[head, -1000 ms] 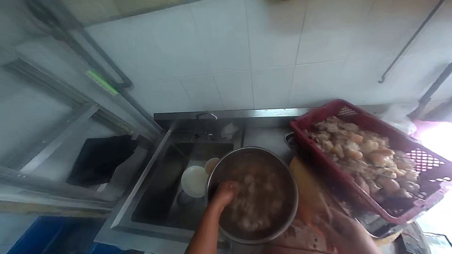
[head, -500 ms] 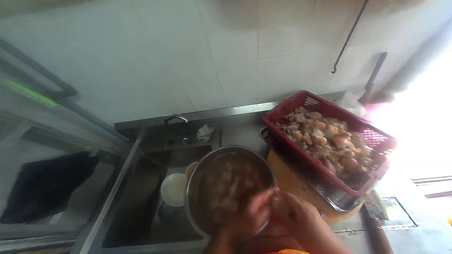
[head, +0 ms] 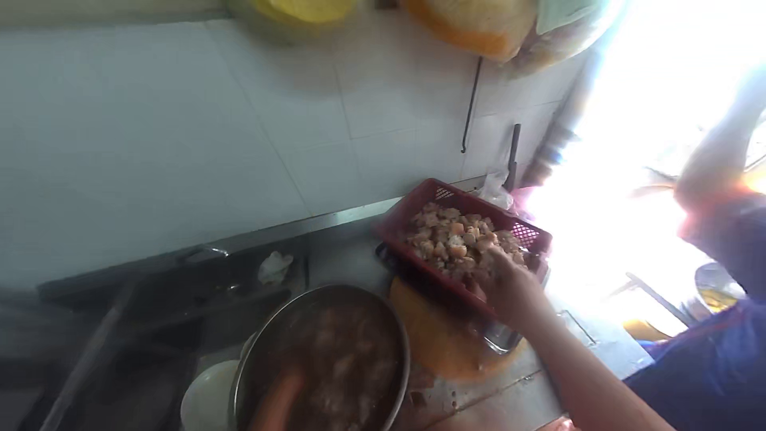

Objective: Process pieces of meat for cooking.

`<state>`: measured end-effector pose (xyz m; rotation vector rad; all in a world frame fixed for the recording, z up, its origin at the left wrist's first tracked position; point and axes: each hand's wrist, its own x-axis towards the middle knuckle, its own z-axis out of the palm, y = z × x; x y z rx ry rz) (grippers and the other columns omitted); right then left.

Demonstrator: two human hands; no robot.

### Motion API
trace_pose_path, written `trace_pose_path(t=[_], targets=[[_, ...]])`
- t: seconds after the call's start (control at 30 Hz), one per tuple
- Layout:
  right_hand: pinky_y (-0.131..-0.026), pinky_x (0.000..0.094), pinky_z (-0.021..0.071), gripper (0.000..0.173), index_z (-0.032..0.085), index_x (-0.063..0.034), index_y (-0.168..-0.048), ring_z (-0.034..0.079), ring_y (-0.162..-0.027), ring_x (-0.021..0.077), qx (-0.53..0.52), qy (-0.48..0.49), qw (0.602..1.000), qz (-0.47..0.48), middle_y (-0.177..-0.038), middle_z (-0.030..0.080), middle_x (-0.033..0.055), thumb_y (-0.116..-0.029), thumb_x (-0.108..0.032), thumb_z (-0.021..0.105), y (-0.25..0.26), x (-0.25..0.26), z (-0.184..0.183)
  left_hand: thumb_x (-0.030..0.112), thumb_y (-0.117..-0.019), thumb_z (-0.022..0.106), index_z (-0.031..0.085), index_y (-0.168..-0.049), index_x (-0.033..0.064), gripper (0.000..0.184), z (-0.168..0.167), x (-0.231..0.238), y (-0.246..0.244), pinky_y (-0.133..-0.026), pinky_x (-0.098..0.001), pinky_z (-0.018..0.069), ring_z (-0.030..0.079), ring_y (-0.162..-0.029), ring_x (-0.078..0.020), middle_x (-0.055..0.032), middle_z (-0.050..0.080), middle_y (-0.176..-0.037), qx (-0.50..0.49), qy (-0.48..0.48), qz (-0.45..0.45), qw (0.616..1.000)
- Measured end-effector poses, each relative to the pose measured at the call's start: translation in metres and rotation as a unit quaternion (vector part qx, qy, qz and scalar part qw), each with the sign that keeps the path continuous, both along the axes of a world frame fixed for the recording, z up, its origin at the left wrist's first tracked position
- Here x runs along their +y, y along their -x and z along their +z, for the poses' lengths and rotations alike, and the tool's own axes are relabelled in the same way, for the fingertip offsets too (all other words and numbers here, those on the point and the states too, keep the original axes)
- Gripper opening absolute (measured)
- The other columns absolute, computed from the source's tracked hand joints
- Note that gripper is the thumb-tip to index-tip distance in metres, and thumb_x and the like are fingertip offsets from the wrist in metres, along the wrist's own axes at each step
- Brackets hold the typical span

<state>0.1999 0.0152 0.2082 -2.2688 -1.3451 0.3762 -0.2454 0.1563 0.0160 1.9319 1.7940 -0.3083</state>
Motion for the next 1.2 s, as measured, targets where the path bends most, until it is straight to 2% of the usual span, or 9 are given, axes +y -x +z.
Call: trace_pose_path(t=[0.13,0.27,0.37,0.47,0.63,0.73,0.87,1.1,1.2], targets=[[-0.081,0.0477,0.0592,0.042,0.063,-0.0196,-0.134,0.070,-0.087,0.0201,0.114,0.047,0.989,0.086,-0.100,0.072,0.0055,-0.1024,-0.046,0.056,0.030,-0.043,-0.044,0.017,-0.0985,0.065,0.056,-0.140,0.0003,0.045,0.011,-0.026,-0.007,-0.106,-0.0529,0.0487,0.059,-0.125,-0.0348,-0.0233,0.060,-0.136,-0.275,0.012,0.227,0.934],[-0.061,0.0445,0.0608,0.040,0.065,-0.0161,-0.126,0.068,-0.064,0.0200,0.261,0.135,0.946,0.139,-0.089,0.072,0.0045,-0.1050,-0.047,0.052,0.074,-0.074,-0.083,0.015,-0.1053,0.046,0.053,-0.138,0.0016,0.036,0.037,-0.044,-0.010,-0.090,-0.0457,0.0577,0.067,-0.104,-0.0281,-0.0174,0.065,-0.120,-0.663,0.063,0.376,0.645],[-0.065,0.0431,0.0619,0.031,0.067,-0.0128,-0.118,0.070,-0.067,0.0188,0.276,0.139,0.929,0.203,-0.090,0.074,0.0036,-0.1073,-0.036,0.050,0.100,-0.074,-0.082,0.008,-0.1008,0.037,0.044,-0.147,-0.0018,0.048,0.066,-0.070,-0.029,-0.102,-0.0494,0.0530,0.062,-0.120,-0.0368,-0.0257,0.055,-0.140,-0.775,0.125,0.292,0.547],[-0.067,0.0377,0.0604,0.031,0.068,-0.0146,-0.108,0.068,-0.070,0.0135,0.258,0.094,0.926,0.259,-0.084,0.070,0.0000,-0.1083,-0.038,0.047,0.119,-0.063,-0.068,0.002,-0.0951,0.052,0.044,-0.149,-0.0025,0.055,0.087,-0.095,-0.052,-0.105,-0.0505,0.0522,0.058,-0.128,-0.0399,-0.0261,0.047,-0.150,-0.785,0.157,0.198,0.566],[-0.067,0.0437,0.0585,0.041,0.068,-0.0184,-0.106,0.067,-0.072,0.0157,0.206,0.047,0.921,0.326,-0.078,0.066,-0.0002,-0.1091,-0.048,0.040,0.144,-0.048,-0.049,0.016,-0.0878,0.077,0.057,-0.133,0.0010,0.052,0.109,-0.125,-0.088,-0.086,-0.0457,0.0602,0.068,-0.100,-0.0294,-0.0198,0.065,-0.120,-0.760,0.167,0.120,0.617],[-0.066,0.0472,0.0583,0.041,0.066,-0.0185,-0.103,0.067,-0.072,0.0185,0.170,0.066,0.944,0.275,-0.077,0.065,0.0007,-0.1085,-0.048,0.039,0.135,-0.043,-0.053,0.015,-0.0850,0.078,0.059,-0.123,0.0044,0.044,0.109,-0.136,-0.099,-0.073,-0.0359,0.0575,0.064,-0.086,-0.0204,-0.0142,0.064,-0.109,-0.789,0.173,0.107,0.579],[-0.060,0.0471,0.0569,0.038,0.067,-0.0188,-0.100,0.066,-0.068,0.0190,0.117,0.018,0.954,0.277,-0.074,0.064,0.0006,-0.1086,-0.046,0.042,0.134,-0.061,-0.040,0.011,-0.0844,0.076,0.058,-0.125,0.0035,0.045,0.109,-0.142,-0.107,-0.075,-0.0357,0.0583,0.065,-0.087,-0.0202,-0.0148,0.064,-0.109,-0.809,0.181,0.142,0.541],[-0.069,0.0506,0.0567,0.041,0.066,-0.0164,-0.103,0.067,-0.076,0.0237,0.147,0.104,0.965,0.190,-0.078,0.065,0.0051,-0.1080,-0.047,0.039,0.094,-0.059,-0.052,0.016,-0.0837,0.078,0.061,-0.123,0.0054,0.045,0.104,-0.150,-0.125,-0.068,-0.0336,0.0576,0.064,-0.076,-0.0178,-0.0128,0.065,-0.099,-0.792,0.215,0.129,0.556],[-0.062,0.0410,0.0553,0.044,0.065,-0.0167,-0.098,0.063,-0.065,0.0157,0.212,0.046,0.965,0.146,-0.071,0.061,0.0000,-0.1083,-0.050,0.039,0.078,-0.079,-0.069,0.013,-0.0836,0.073,0.058,-0.124,0.0018,0.045,0.113,-0.132,-0.150,-0.067,-0.0354,0.0587,0.064,-0.075,-0.0199,-0.0141,0.065,-0.099,-0.737,0.198,0.138,0.632]])
